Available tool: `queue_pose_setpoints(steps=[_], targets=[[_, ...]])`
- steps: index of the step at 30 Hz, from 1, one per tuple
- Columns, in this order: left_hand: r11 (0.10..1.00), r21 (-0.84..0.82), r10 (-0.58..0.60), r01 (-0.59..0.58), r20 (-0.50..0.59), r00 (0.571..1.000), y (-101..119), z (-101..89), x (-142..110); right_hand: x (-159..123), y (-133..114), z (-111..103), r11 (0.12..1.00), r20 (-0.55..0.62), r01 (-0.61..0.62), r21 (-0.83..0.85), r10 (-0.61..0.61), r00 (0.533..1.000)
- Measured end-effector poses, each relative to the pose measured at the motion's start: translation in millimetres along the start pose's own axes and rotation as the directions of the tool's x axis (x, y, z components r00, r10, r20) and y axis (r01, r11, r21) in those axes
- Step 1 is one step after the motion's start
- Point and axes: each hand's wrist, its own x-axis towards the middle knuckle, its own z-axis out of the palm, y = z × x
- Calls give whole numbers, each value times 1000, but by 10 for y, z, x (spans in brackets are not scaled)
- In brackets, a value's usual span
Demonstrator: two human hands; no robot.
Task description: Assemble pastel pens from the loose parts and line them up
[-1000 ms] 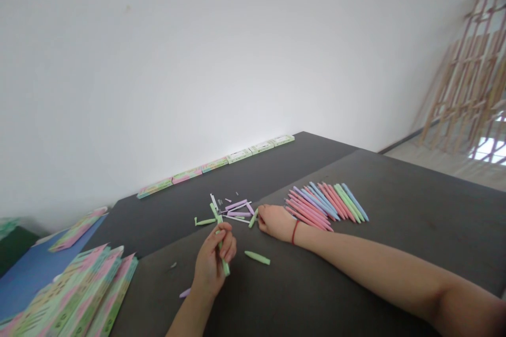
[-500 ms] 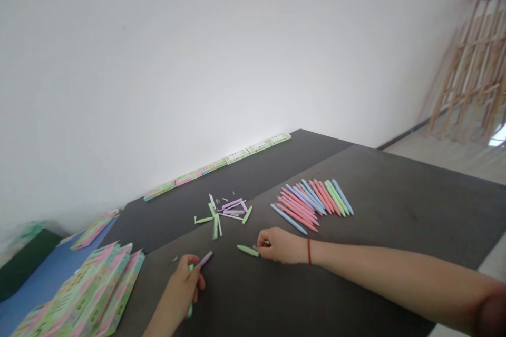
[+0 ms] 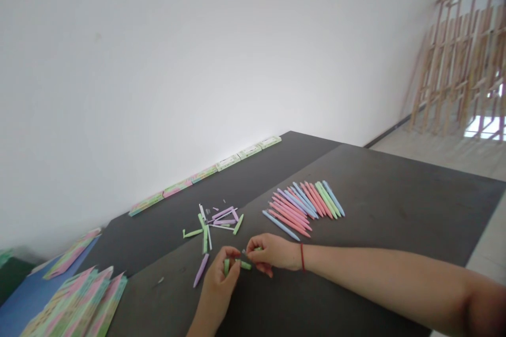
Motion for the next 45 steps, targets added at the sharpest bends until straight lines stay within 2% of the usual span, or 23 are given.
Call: queue_pose_setpoints(steps=[5,10,16,20,23,25,27,30,36,38,42,45], targets=[[1000,-15,23,-22,48,999,13,70,6,-49,23,61,999,1,40,22,-40,999],[997,27,73,-74,33,997,107,104,-41,-149,-12,138,985,-23,92,-149,-97,995],[954,215,203,-209,48,978,242,96,-72,-204,-55,149,942,-83,135,-308,-168,982],[928,281,254,-247,11,967,243,73,-55,-216,-54,142,917,-43,164,-365,-193,980],[930,280,260,-239,-39,965,222,31,-30,-239,-81,148,924,38,223,-309,-223,974],[938,269,247,-221,-68,967,204,1,-14,-242,-98,150,938,47,261,-229,-258,965],[949,241,224,-201,-70,972,186,-14,-3,-224,-100,144,949,-6,257,-181,-262,965],[966,176,198,-190,-29,980,165,5,-8,-158,-74,113,964,-81,216,-152,-230,970],[979,41,196,-197,45,980,162,89,-54,-91,-83,20,954,-113,293,-58,-298,948],[983,0,183,-183,54,982,166,98,-58,-142,-153,-8,956,-93,273,-102,-283,955],[986,-73,156,-153,52,986,165,88,-47,-278,-299,-42,925,-75,227,-304,-261,962],[984,-108,149,-143,54,987,157,84,-45,-322,-329,-46,888,-65,260,-379,-306,950]])
